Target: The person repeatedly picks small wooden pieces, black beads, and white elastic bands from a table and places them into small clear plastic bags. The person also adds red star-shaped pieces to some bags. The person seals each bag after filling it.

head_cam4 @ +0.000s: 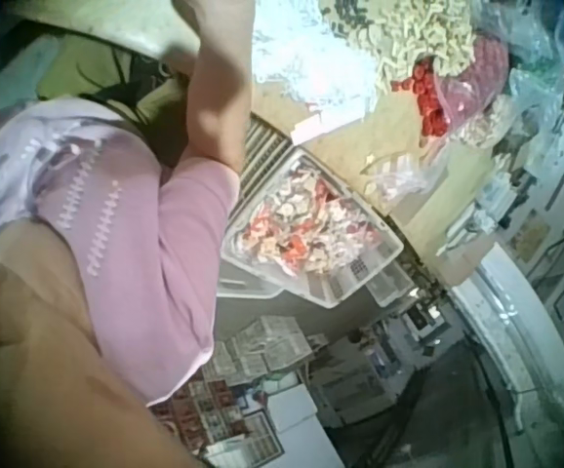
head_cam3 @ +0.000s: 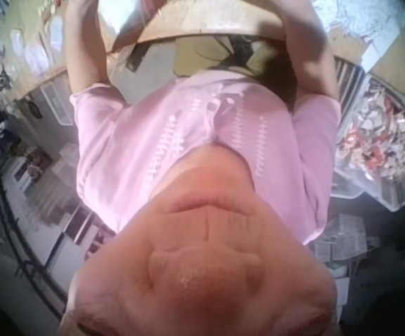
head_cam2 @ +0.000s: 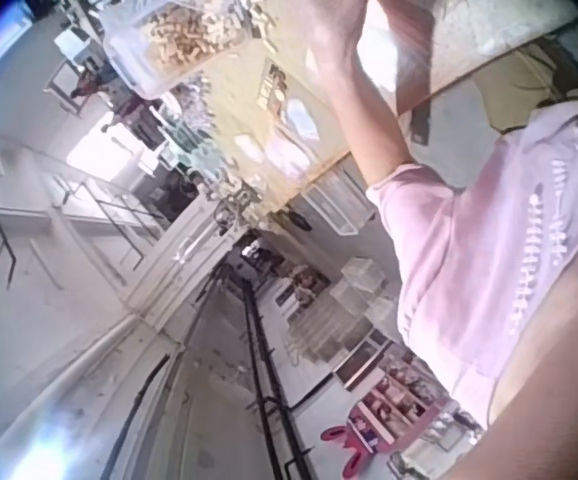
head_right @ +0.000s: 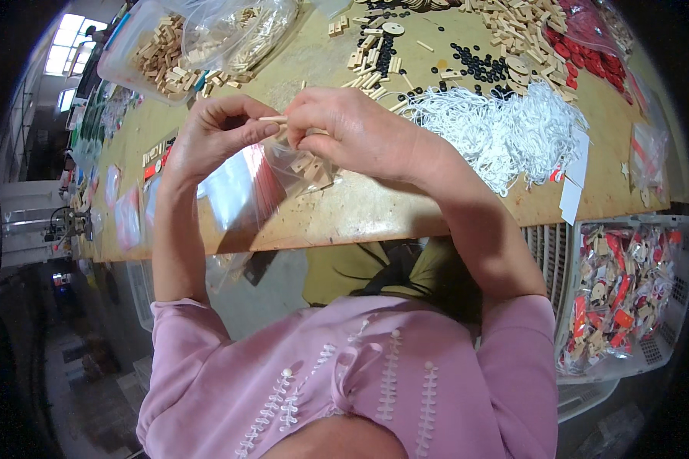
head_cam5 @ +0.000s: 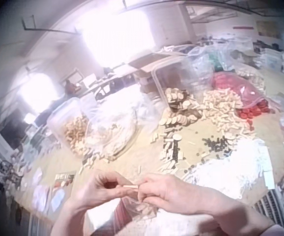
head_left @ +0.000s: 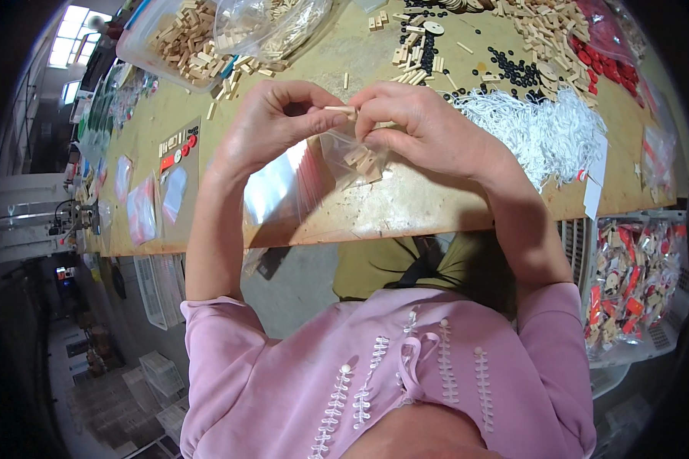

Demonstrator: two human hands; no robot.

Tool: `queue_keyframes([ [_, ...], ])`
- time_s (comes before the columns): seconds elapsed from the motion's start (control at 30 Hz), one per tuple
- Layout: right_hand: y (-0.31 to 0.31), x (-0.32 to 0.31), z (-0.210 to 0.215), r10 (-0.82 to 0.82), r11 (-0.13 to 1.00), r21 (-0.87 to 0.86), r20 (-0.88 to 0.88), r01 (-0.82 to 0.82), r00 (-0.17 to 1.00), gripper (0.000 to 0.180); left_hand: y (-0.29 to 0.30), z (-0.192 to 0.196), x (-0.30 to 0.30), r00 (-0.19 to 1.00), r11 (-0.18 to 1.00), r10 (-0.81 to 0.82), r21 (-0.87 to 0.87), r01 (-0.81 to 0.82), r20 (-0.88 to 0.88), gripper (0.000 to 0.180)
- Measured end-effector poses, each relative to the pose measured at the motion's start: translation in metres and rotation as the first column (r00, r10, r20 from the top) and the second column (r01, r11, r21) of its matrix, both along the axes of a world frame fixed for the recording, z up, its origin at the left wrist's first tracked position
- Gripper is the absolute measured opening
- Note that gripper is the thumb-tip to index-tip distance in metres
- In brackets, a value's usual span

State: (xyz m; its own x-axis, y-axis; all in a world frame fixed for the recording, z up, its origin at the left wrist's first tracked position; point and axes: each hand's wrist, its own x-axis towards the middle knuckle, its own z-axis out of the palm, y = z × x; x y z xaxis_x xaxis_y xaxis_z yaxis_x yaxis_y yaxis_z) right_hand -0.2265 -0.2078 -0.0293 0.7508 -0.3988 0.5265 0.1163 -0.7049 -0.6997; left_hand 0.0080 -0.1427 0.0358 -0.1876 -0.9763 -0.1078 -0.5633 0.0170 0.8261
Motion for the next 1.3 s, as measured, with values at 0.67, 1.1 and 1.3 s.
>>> queue_keyframes([
  [0.67,0.072,-0.077,0.022,-0.055,0.998,0.007,0.296,0.055,0.954,0.008,-0.122,-0.055,-0.125,0.970,0.956,-0.222,-0.174,0.237,0.104,0.043],
  [1.1,0.114,-0.142,-0.003,-0.218,0.962,0.205,0.174,0.181,0.960,0.019,-0.212,-0.093,-0.218,0.750,0.768,-0.504,-0.177,0.616,0.427,0.042],
  [1.3,0.117,-0.140,-0.012,-0.247,0.948,0.237,0.113,0.215,0.962,0.017,-0.202,-0.087,-0.223,0.740,0.779,-0.554,-0.078,0.623,0.380,0.019],
])
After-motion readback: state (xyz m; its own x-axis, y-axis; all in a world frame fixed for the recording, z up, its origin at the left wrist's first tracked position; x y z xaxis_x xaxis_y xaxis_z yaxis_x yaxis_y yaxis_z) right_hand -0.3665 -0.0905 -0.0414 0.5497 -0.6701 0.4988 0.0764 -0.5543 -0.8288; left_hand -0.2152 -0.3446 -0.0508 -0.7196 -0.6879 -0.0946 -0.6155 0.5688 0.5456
